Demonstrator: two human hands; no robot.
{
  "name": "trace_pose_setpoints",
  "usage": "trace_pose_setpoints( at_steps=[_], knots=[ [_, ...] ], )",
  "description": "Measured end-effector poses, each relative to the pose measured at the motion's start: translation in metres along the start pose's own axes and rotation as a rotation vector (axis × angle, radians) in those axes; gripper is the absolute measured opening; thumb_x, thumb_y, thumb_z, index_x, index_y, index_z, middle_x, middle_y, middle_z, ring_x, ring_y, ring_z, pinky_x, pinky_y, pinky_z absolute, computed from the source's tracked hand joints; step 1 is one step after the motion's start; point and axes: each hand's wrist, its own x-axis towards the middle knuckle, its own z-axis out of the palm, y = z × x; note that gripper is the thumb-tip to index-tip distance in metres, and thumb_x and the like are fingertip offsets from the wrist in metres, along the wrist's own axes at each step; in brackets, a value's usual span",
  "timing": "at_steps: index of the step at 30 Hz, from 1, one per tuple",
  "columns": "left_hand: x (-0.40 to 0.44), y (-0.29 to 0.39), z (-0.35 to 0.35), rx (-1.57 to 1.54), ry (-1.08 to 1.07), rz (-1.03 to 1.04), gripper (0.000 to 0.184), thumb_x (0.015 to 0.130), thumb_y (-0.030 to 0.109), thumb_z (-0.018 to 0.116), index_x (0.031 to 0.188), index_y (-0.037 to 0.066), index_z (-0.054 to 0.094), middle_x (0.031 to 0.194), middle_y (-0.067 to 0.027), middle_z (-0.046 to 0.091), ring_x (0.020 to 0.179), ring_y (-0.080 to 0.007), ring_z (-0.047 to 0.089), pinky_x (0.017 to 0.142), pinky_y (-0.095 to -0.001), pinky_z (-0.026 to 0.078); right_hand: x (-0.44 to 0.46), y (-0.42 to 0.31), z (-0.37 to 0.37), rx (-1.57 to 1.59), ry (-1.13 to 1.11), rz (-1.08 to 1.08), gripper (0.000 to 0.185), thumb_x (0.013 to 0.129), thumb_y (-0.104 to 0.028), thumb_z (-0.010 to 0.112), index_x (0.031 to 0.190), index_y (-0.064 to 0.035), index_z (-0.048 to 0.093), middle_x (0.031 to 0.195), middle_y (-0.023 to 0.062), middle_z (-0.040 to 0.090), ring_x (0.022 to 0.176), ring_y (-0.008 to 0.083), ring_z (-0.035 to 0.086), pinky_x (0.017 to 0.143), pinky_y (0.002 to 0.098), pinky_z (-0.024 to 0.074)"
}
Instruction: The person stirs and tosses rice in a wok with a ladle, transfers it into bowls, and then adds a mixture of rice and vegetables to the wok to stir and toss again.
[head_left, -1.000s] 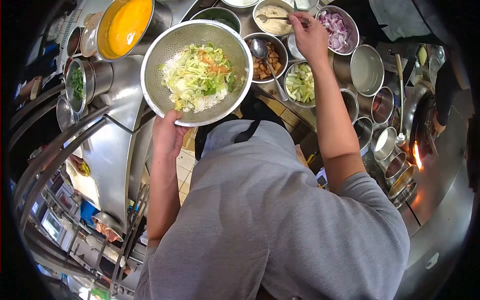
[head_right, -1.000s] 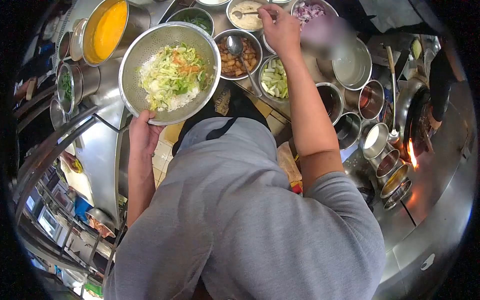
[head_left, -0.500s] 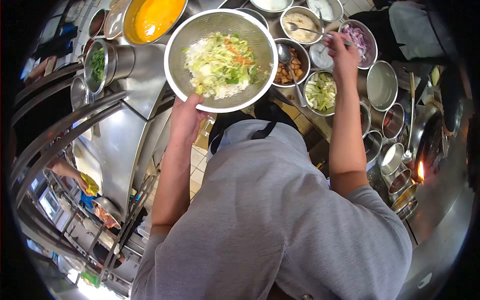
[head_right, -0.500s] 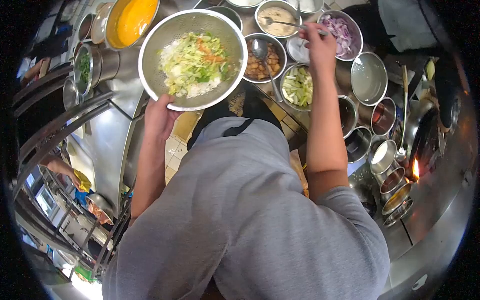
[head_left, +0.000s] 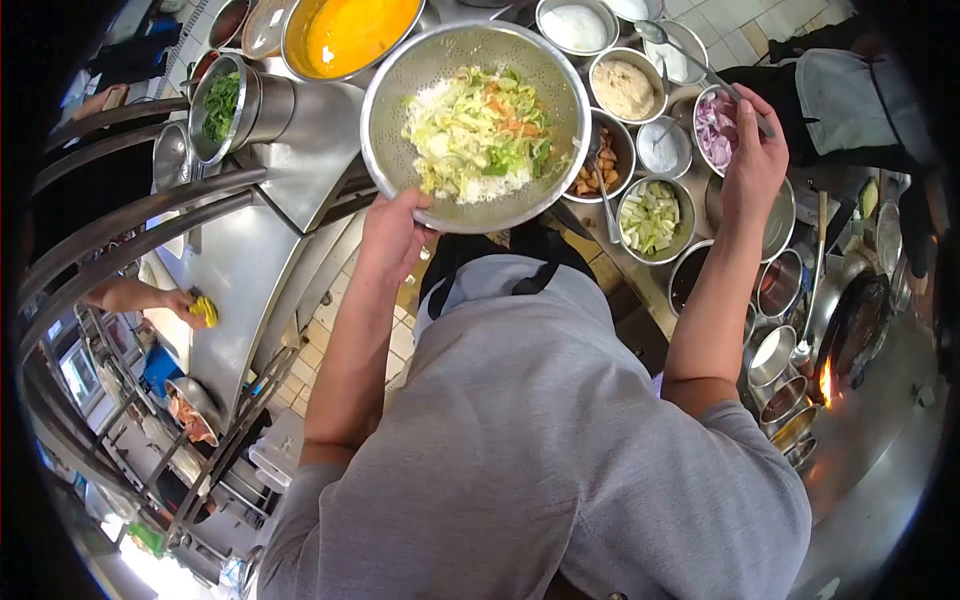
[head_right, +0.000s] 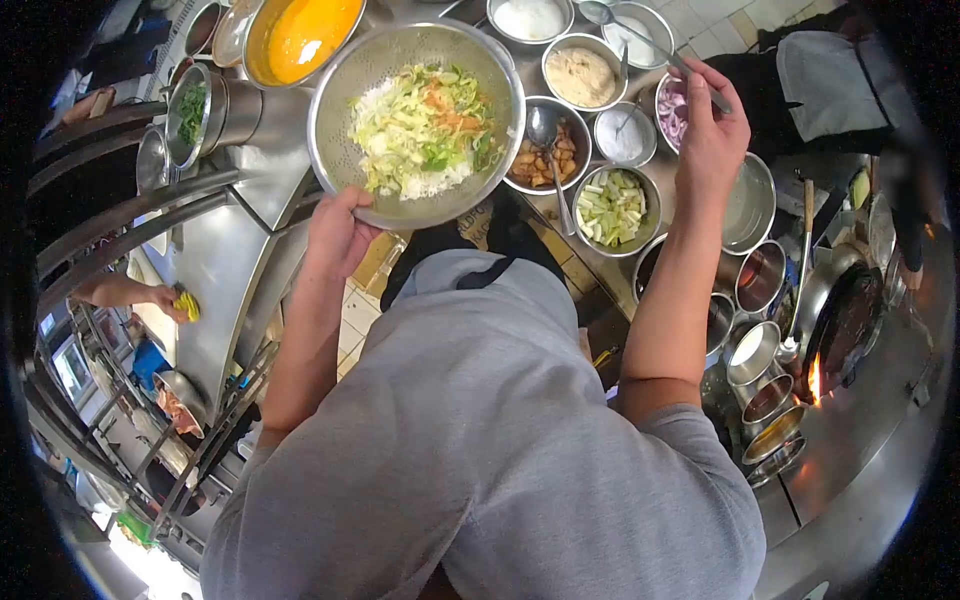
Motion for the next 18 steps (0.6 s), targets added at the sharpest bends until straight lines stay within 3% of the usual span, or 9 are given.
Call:
trace_pose_setpoints(
  at_steps=[2,6,8,11,18],
  knots=[
    [-0.001,-0.006,-0.01,0.003,-0.028,0.006,0.045,0.082,0.003,0.044,0.124,-0.01,0.039,0.117,-0.0212,0.054,0.097,-0.03,0.061,0.077,-0.0396,0.055,0.021,0.016,0.004,-0.051,-0.026,-0.075,0.019,0.091,-0.011,0.056,0.104,0.0006,0.063,0.092,0.0086,0.068,0.077,0.0096,0.061,0.065,0.0205,0.0461],
    [-0.012,-0.01,-0.008,-0.035,-0.034,-0.043,0.046,0.08,0.003,0.044,0.124,-0.01,0.039,0.118,-0.0211,0.053,0.098,-0.031,0.061,0.079,-0.0419,0.054,0.047,0.038,0.03,-0.432,-0.101,-0.293,0.02,0.087,-0.019,0.058,0.096,-0.0042,0.068,0.085,0.0102,0.069,0.08,0.0152,0.065,0.071,0.0261,0.0493],
    [-0.019,-0.012,-0.01,-0.042,-0.021,-0.052,0.047,0.08,0.002,0.044,0.125,-0.009,0.038,0.119,-0.0212,0.053,0.098,-0.0313,0.061,0.08,-0.0429,0.054,0.045,0.031,0.05,-0.466,-0.104,-0.222,0.021,0.084,-0.023,0.058,0.093,-0.0075,0.069,0.084,0.0106,0.069,0.079,0.0194,0.067,0.072,0.0291,0.0503],
    [-0.03,-0.009,-0.006,-0.032,0.036,-0.029,0.046,0.08,0.002,0.047,0.123,-0.009,0.038,0.111,-0.0202,0.057,0.087,-0.0278,0.065,0.067,-0.0374,0.057,0.05,0.045,0.069,-0.663,-0.166,-0.27,0.021,0.084,-0.023,0.057,0.093,-0.0087,0.069,0.085,0.0116,0.069,0.079,0.025,0.067,0.073,0.0324,0.051],
    [-0.031,-0.011,-0.01,0.004,0.046,-0.008,0.047,0.08,0.001,0.044,0.126,-0.008,0.036,0.11,-0.0195,0.057,0.086,-0.027,0.065,0.067,-0.0358,0.057,0.061,0.072,0.095,-0.733,-0.211,-0.245,0.022,0.085,-0.025,0.055,0.095,-0.0119,0.069,0.084,0.0115,0.069,0.08,0.0281,0.066,0.075,0.0366,0.0511]
  ],
)
